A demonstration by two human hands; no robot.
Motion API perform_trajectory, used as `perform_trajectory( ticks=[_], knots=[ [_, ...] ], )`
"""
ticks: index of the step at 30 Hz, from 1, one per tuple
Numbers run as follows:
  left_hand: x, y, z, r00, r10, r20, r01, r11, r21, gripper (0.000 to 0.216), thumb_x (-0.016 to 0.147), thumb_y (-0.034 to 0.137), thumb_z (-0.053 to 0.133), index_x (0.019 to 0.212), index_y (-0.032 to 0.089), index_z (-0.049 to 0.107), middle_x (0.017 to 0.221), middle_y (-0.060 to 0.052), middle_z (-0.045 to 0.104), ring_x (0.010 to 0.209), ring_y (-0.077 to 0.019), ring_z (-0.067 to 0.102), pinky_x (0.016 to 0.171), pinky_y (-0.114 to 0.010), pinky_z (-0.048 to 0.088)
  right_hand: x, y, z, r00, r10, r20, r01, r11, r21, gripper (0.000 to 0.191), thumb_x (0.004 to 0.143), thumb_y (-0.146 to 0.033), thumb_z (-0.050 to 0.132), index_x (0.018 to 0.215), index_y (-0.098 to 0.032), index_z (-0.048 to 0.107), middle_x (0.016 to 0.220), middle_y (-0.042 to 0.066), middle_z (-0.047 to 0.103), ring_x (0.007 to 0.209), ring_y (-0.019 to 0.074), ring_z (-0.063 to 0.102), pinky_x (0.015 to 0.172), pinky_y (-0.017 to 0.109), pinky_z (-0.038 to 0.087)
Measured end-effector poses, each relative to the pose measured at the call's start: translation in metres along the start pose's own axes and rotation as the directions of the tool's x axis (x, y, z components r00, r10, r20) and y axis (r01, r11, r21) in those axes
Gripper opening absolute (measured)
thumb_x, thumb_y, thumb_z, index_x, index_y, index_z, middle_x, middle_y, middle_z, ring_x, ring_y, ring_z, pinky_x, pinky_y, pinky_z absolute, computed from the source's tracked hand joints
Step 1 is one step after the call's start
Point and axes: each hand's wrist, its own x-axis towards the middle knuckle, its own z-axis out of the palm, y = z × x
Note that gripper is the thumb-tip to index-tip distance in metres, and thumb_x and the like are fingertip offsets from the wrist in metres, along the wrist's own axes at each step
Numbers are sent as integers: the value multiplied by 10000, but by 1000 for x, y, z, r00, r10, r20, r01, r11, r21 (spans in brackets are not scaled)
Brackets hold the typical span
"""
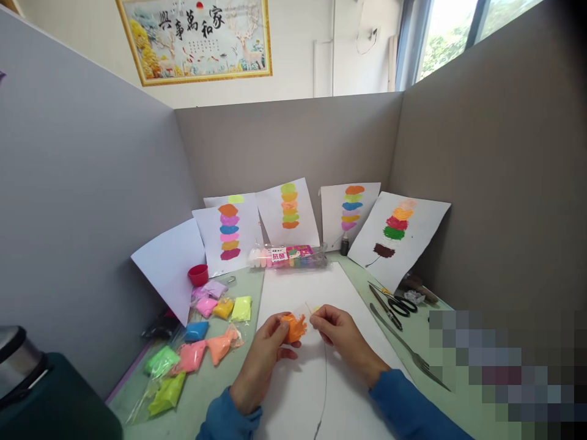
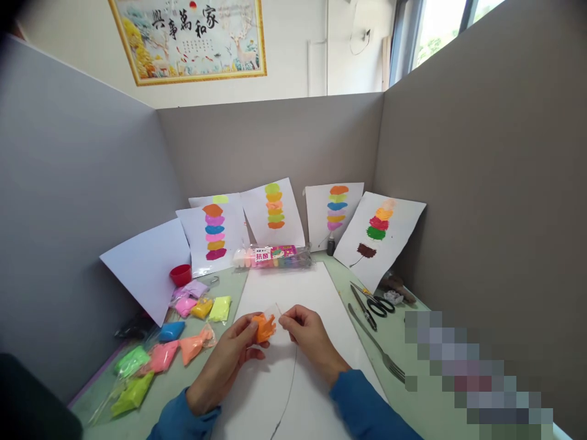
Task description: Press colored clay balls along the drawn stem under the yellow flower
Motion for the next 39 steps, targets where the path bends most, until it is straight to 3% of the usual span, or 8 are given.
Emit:
perform_trajectory(
  ticks=[6, 9, 13, 27, 30, 33, 35, 39],
  knots=[
    [7, -7, -2, 918, 232, -321, -120, 935, 334, 457, 659, 514, 687, 974, 195, 596, 963, -78, 638, 799, -203, 601, 642, -295, 464, -2, 8, 7, 984, -156, -83, 137, 970, -200, 253, 756, -354, 614, 624, -186, 479, 562, -47, 441, 527, 101, 388, 510, 236, 316],
    [8, -12, 1, 914, 337, -228, -188, 846, 499, 317, 700, 504, 660, 760, 199, 599, 718, -25, 615, 643, -169, 565, 559, -269, 440, -6, 15, 13, 909, -414, -35, 350, 809, -473, 241, 817, -301, 567, 619, -183, 496, 641, -16, 486, 597, 115, 440, 568, 244, 347],
    [8, -16, 4, 971, 202, -124, -136, 904, 406, 326, 730, 513, 620, 698, 191, 571, 643, -17, 594, 623, -178, 572, 494, -259, 464, -12, 19, 22, 851, -510, 128, 474, 639, -606, 209, 853, -212, 496, 647, -184, 524, 672, -1, 516, 630, 122, 481, 587, 239, 372],
    [11, -12, -6, 968, -15, -250, 17, 1000, 5, 393, 563, 422, 784, 806, 123, 708, 803, -91, 713, 784, -223, 651, 726, -330, 531, -22, 13, 31, 787, -518, 337, 593, 480, -647, 240, 890, -148, 405, 960, -218, 624, 987, 51, 606, 881, 156, 567, 744, 252, 461],
    [10, -10, -9, 946, -4, -325, 35, 995, 89, 384, 580, 460, 756, 754, 125, 688, 722, -73, 692, 691, -184, 628, 642, -293, 509, -12, 12, 17, 809, -568, 154, 506, 538, -674, 232, 915, -170, 382, 972, -202, 604, 982, 59, 608, 906, 154, 571, 778, 248, 447],
    [8, -7, -10, 933, 17, -360, 42, 987, 156, 379, 603, 489, 724, 719, 134, 660, 692, -64, 669, 669, -174, 605, 597, -279, 478, 2, 16, -11, 860, -496, -120, 205, 553, -808, 217, 918, -184, 385, 924, -181, 602, 942, 62, 610, 833, 158, 586, 716, 257, 431],
    [6, -6, -11, 931, 42, -361, 23, 984, 174, 379, 608, 505, 715, 698, 143, 644, 673, -56, 655, 668, -176, 596, 577, -272, 461, 9, 20, -29, 932, -338, -131, 28, 427, -904, 224, 907, -187, 404, 866, -183, 624, 892, 54, 615, 748, 161, 585, 643, 271, 405],
    [5, -5, -12, 925, 82, -372, -4, 979, 205, 371, 630, 512, 707, 647, 152, 621, 605, -13, 589, 581, -133, 531, 515, -237, 406, 11, 19, -39, 967, -244, -76, 12, 341, -940, 230, 882, -167, 430, 788, -178, 639, 851, 58, 613, 730, 167, 571, 604, 280, 369]
  ],
)
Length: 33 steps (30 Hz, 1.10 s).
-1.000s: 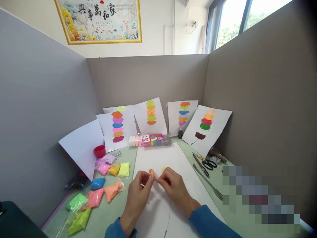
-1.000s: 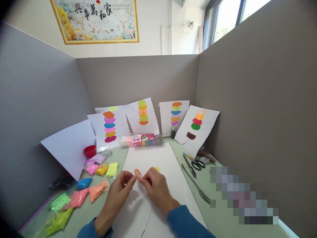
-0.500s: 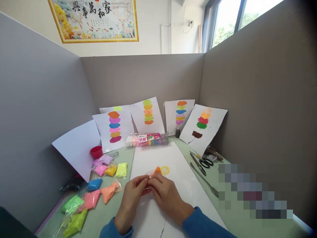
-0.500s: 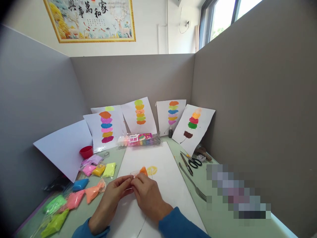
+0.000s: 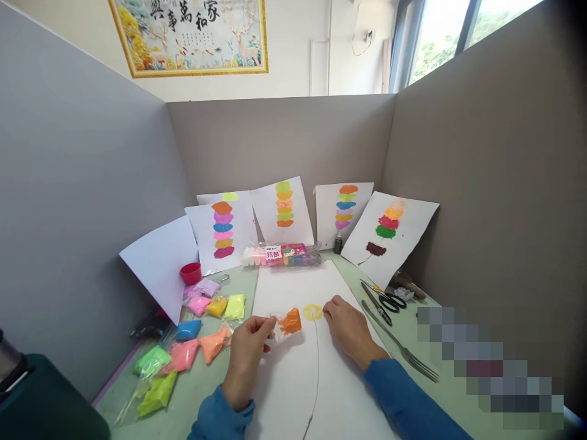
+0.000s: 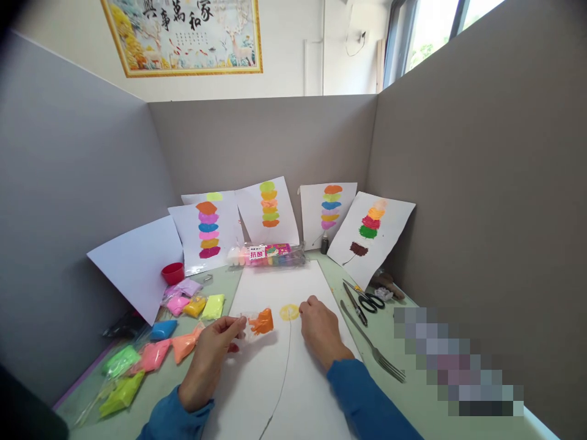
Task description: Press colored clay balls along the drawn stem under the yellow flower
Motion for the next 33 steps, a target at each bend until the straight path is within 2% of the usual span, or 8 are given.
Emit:
perform_trajectory(
  ticks=[3, 6, 8, 11, 16, 20, 27, 33],
  knots=[
    [-1, 1, 1, 999, -16, 41, 18, 998, -55, 364, 645, 504, 705, 683, 148, 641, 629, -2, 568, 549, -111, 497, 484, -226, 388, -5, -18, -5, 997, -48, -56, 63, 949, 308, 236, 915, -284, 417, 895, -190, 632, 943, 54, 615, 771, 158, 565, 675, 285, 406],
    [-3, 2, 5, 992, -44, 119, 60, 989, -135, 360, 656, 483, 710, 751, 139, 663, 707, -21, 592, 562, -106, 506, 481, -224, 396, -10, -38, -6, 995, -66, 79, -10, 698, 716, 322, 896, -427, 446, 1099, -200, 550, 931, 42, 614, 754, 153, 566, 668, 275, 446],
    [-4, 2, 7, 981, -54, 188, 88, 980, -176, 350, 673, 464, 710, 772, 131, 669, 722, -25, 588, 568, -97, 503, 494, -219, 405, -12, -45, -4, 979, -52, 196, -137, 547, 826, 392, 853, -453, 512, 1142, -188, 496, 826, 22, 601, 691, 150, 550, 591, 259, 438],
    [-6, 2, 8, 954, -66, 294, 133, 967, -216, 350, 697, 443, 703, 857, 132, 676, 792, -41, 593, 621, -108, 528, 520, -225, 432, -11, -44, -1, 968, -11, 251, -220, 449, 866, 331, 798, -414, 598, 1019, -182, 515, 727, -8, 569, 627, 133, 519, 536, 236, 393],
    [-10, 5, 8, 937, -94, 335, 144, 981, -128, 317, 743, 416, 659, 854, 120, 669, 878, -80, 619, 664, -126, 552, 528, -233, 446, -9, -35, 7, 990, 72, 123, -142, 418, 897, 252, 786, -388, 619, 911, -193, 521, 789, 3, 587, 721, 152, 549, 632, 256, 420],
    [-10, 6, 8, 947, -82, 310, 118, 988, -100, 291, 749, 404, 651, 809, 120, 664, 861, -74, 615, 658, -124, 545, 521, -227, 442, -10, -35, 12, 992, 65, 112, -129, 426, 896, 264, 781, -387, 630, 929, -194, 527, 798, 6, 590, 740, 161, 554, 661, 267, 427],
    [-9, 5, 6, 925, -69, 373, 152, 969, -196, 265, 726, 365, 688, 806, 113, 667, 793, -58, 595, 636, -114, 535, 536, -229, 450, -11, -37, 7, 978, 25, 205, -199, 390, 899, 286, 808, -430, 596, 936, -182, 535, 698, -14, 549, 593, 109, 459, 506, 220, 331],
    [-13, 10, 6, 908, -67, 413, 167, 963, -212, 286, 774, 396, 630, 805, 114, 665, 834, -74, 604, 643, -120, 549, 540, -236, 461, -11, -39, 2, 965, 14, 260, -248, 360, 899, 336, 796, -461, 593, 958, -171, 547, 655, -27, 517, 519, 86, 390, 465, 217, 284]
  ],
)
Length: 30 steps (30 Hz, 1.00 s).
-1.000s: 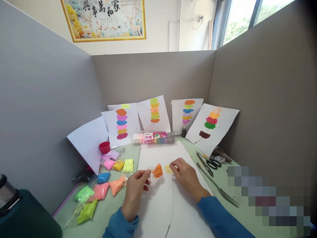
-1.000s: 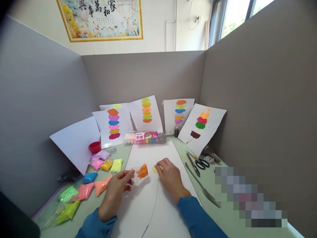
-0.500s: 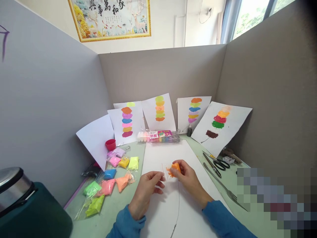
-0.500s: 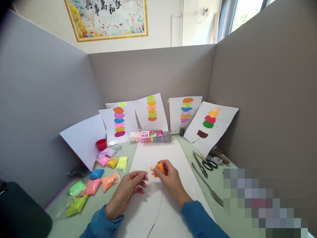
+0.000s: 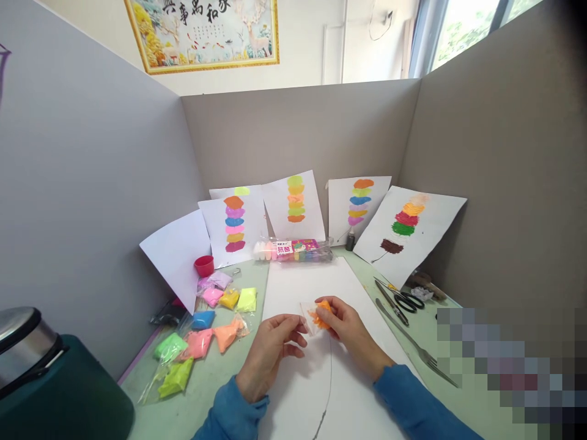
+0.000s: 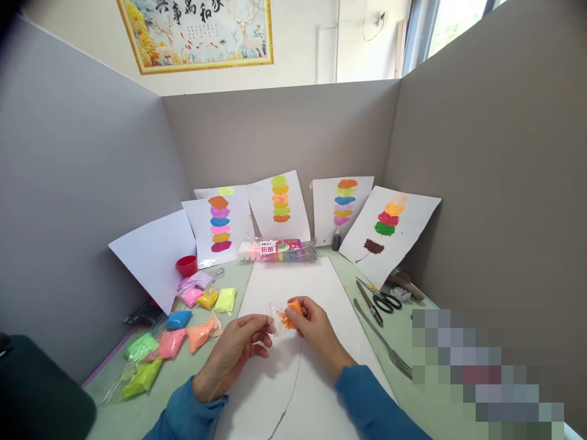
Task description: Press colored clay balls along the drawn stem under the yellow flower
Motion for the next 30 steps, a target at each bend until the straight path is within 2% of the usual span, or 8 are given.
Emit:
perform_trajectory(
  ticks=[5, 9, 13, 19, 30],
  knots=[
    [1, -2, -1, 999, 10, -37, -9, 1000, 28, 322, 765, 437, 636, 807, 118, 662, 814, -60, 596, 618, -109, 547, 511, -220, 453, -1, 0, 1, 997, -38, -66, 36, 999, -26, 314, 769, -433, 625, 928, -177, 535, 694, -14, 548, 587, 110, 455, 496, 222, 317],
    [4, -4, -3, 999, 3, -44, -2, 1000, 22, 296, 756, 400, 654, 840, 117, 661, 819, -70, 615, 616, -111, 554, 524, -225, 463, -1, -2, 2, 998, -13, -68, 10, 999, -44, 304, 764, -420, 624, 926, -177, 540, 684, -18, 541, 581, 111, 459, 493, 225, 316],
    [3, -3, -3, 999, 8, -46, -7, 999, 33, 261, 755, 380, 651, 794, 122, 651, 798, -59, 608, 616, -114, 556, 518, -224, 462, -1, -3, 3, 999, -26, -43, 24, 999, -41, 296, 762, -410, 627, 922, -175, 543, 705, -12, 552, 609, 119, 479, 517, 230, 344],
    [2, -2, -1, 997, 10, -79, -7, 999, 34, 339, 758, 466, 631, 820, 134, 643, 807, -52, 602, 596, -111, 552, 499, -224, 461, -1, 2, 2, 995, -61, -79, 57, 997, -53, 267, 774, -397, 619, 909, -179, 545, 714, -10, 558, 629, 130, 498, 546, 239, 365],
    [1, -1, -1, 996, 10, -85, -6, 999, 45, 319, 736, 445, 656, 793, 131, 644, 785, -47, 609, 589, -108, 558, 504, -226, 460, -2, 1, 2, 996, -48, -73, 45, 998, -40, 298, 750, -422, 627, 920, -188, 554, 724, 2, 573, 659, 162, 535, 577, 265, 405]
  ],
)
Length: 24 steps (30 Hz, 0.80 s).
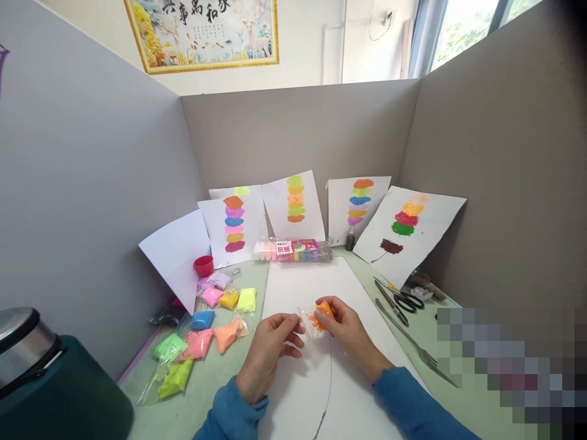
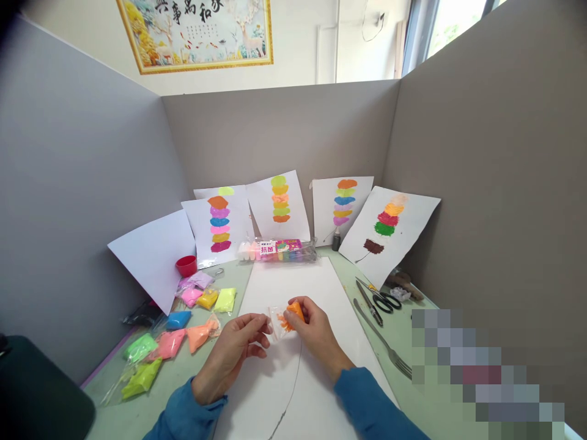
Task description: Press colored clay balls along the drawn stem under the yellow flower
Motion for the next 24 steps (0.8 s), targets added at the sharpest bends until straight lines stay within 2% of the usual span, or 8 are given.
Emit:
perform_trajectory(
  ticks=[9, 14, 19, 24],
  knots=[
    [-1, 0, 2, 1000, -4, -21, 5, 999, 45, 253, 719, 385, 661, 756, 136, 630, 775, -35, 602, 578, -106, 554, 486, -221, 453, -1, 0, 0, 1000, -16, 19, 16, 1000, 7, 294, 734, -405, 648, 911, -187, 561, 729, -4, 579, 673, 156, 544, 599, 261, 421],
    [-2, 3, 4, 999, -10, -46, 11, 999, 37, 310, 727, 445, 640, 760, 138, 624, 785, -40, 594, 566, -108, 547, 470, -222, 448, 0, 0, 1, 999, -33, -28, 32, 999, -27, 288, 736, -410, 641, 906, -191, 564, 763, 3, 588, 692, 163, 547, 616, 266, 427],
    [-2, 2, 2, 1000, 16, -18, -15, 998, 54, 309, 724, 443, 654, 748, 136, 623, 803, -48, 597, 583, -109, 549, 487, -220, 455, -1, -3, 1, 1000, -25, -12, 25, 999, -22, 291, 735, -411, 639, 905, -191, 552, 752, 5, 573, 691, 165, 545, 612, 270, 432],
    [-1, -1, -1, 999, 18, 27, -18, 1000, -13, 332, 701, 467, 676, 762, 142, 643, 792, -42, 603, 593, -108, 555, 503, -227, 458, -2, -5, 0, 1000, -5, 7, 5, 1000, -3, 331, 725, -452, 645, 904, -188, 558, 715, 1, 561, 649, 159, 536, 557, 262, 414]
  ],
)
